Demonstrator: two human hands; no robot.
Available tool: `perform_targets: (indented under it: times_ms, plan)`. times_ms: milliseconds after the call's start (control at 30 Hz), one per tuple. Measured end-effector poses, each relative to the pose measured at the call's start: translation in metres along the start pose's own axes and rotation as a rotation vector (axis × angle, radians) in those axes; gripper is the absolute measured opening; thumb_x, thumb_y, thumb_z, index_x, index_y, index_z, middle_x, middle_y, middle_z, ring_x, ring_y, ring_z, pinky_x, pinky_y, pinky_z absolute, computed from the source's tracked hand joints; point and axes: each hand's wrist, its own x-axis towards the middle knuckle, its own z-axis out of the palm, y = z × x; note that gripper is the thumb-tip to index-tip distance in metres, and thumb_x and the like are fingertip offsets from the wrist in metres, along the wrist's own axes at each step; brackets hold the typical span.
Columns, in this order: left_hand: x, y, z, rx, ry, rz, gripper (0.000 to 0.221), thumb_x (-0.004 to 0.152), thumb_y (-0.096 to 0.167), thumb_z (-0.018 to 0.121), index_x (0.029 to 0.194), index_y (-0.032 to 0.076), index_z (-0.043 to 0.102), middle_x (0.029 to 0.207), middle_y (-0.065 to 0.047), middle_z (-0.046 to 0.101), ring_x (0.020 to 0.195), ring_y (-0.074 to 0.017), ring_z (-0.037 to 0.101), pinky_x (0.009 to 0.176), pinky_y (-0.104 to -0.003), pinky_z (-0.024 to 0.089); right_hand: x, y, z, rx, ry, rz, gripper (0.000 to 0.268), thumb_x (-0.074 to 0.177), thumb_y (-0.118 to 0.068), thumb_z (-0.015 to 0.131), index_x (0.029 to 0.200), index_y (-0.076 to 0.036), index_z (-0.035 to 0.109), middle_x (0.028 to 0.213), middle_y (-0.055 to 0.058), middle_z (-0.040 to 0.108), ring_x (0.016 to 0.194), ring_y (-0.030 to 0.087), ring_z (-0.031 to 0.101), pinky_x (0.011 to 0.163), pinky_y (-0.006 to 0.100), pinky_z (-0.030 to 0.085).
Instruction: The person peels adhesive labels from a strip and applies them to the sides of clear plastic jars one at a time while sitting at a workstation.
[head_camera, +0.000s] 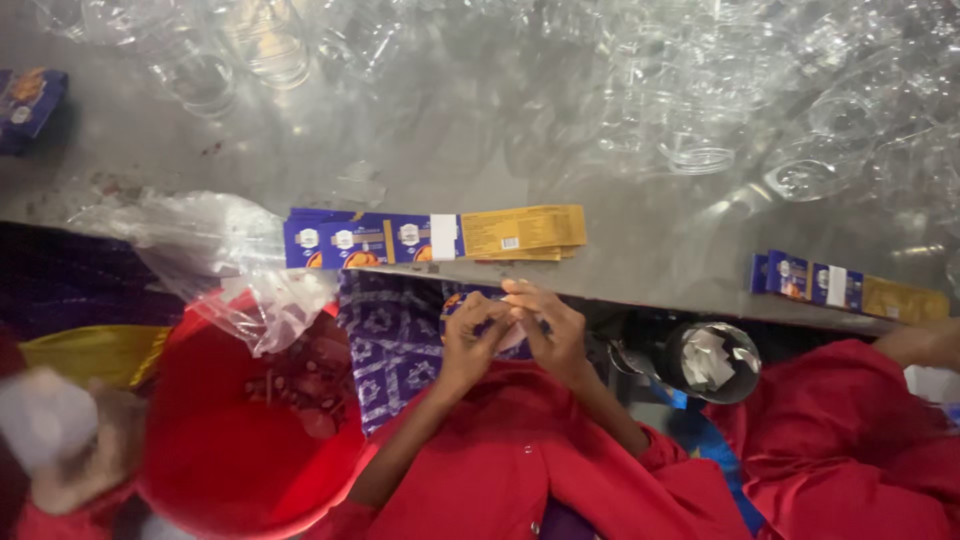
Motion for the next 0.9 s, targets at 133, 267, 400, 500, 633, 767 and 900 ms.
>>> perform_targets:
  times_ms: [133, 267, 400, 500, 633, 767, 900]
  plan:
    - [-0.004, 0.004, 0.002, -0.09, -0.068, -0.123, 0.025, 0.091, 0.001, 0.071, 0.115, 0.003, 0.075, 0.084, -0.004, 0.053, 0.081, -0.0165, 0.053, 0.074, -0.029, 0.045, -0.002, 0.004, -0.003, 0.406, 0.114, 0.303, 0.016, 0.108, -0.014, 0.061, 0.11, 0.001, 0.066, 0.115, 0.018, 0.077, 0.104, 0.019, 0.076, 0.095, 0.033, 0.061]
    - [-0.004, 0.006, 0.0, -0.062, -0.01, -0.069, 0.022, 0.091, 0.0, 0.07, 0.113, 0.002, 0.074, 0.089, -0.005, 0.058, 0.087, -0.0172, 0.055, 0.078, -0.029, 0.046, 0.004, 0.001, -0.012, 0.363, 0.15, 0.356, 0.014, 0.108, -0.008, 0.058, 0.113, 0.003, 0.066, 0.124, 0.019, 0.076, 0.109, 0.018, 0.07, 0.098, 0.032, 0.056]
    - [0.001, 0.003, -0.005, 0.048, 0.001, -0.087, 0.015, 0.092, 0.001, 0.073, 0.107, 0.001, 0.076, 0.085, -0.005, 0.058, 0.081, -0.0169, 0.055, 0.074, -0.029, 0.045, 0.005, -0.009, -0.007, -0.049, -0.025, 0.068, 0.021, 0.097, -0.007, 0.066, 0.115, 0.004, 0.065, 0.123, 0.021, 0.071, 0.112, 0.027, 0.07, 0.095, 0.035, 0.056]
    - [-0.002, 0.002, -0.002, 0.027, -0.03, -0.059, 0.014, 0.093, 0.001, 0.072, 0.107, 0.001, 0.074, 0.087, -0.004, 0.058, 0.084, -0.0158, 0.055, 0.075, -0.028, 0.045, -0.001, -0.005, 0.002, 0.008, -0.023, 0.105, 0.013, 0.101, -0.008, 0.064, 0.112, 0.0, 0.068, 0.122, 0.017, 0.074, 0.111, 0.025, 0.074, 0.096, 0.035, 0.059]
    - [-0.005, 0.001, 0.001, -0.182, -0.063, -0.117, 0.023, 0.092, 0.001, 0.071, 0.115, 0.0, 0.072, 0.09, -0.001, 0.051, 0.086, -0.0119, 0.051, 0.079, -0.025, 0.043, -0.01, 0.022, -0.002, 0.666, 0.163, 0.399, 0.02, 0.107, -0.024, 0.058, 0.106, -0.005, 0.064, 0.11, 0.015, 0.077, 0.103, 0.025, 0.074, 0.097, 0.04, 0.057]
    - [-0.006, -0.002, -0.008, -0.225, -0.007, -0.215, 0.019, 0.094, 0.002, 0.072, 0.113, 0.001, 0.075, 0.088, 0.001, 0.051, 0.082, -0.0086, 0.051, 0.074, -0.022, 0.045, -0.003, 0.056, -0.032, 1.562, 0.368, 0.568, 0.016, 0.114, -0.023, 0.054, 0.115, -0.009, 0.061, 0.079, 0.003, 0.061, 0.077, 0.017, 0.061, 0.098, 0.044, 0.053]
    - [-0.001, -0.007, -0.011, -0.305, -0.028, -0.207, 0.01, 0.099, 0.006, 0.069, 0.107, 0.002, 0.075, 0.098, 0.0, 0.06, 0.088, -0.0084, 0.058, 0.078, -0.022, 0.05, -0.013, 0.056, -0.022, 1.03, 0.302, 0.465, 0.039, 0.089, -0.023, 0.071, 0.124, -0.012, 0.058, 0.077, 0.002, 0.051, 0.071, 0.017, 0.052, 0.072, 0.037, 0.049]
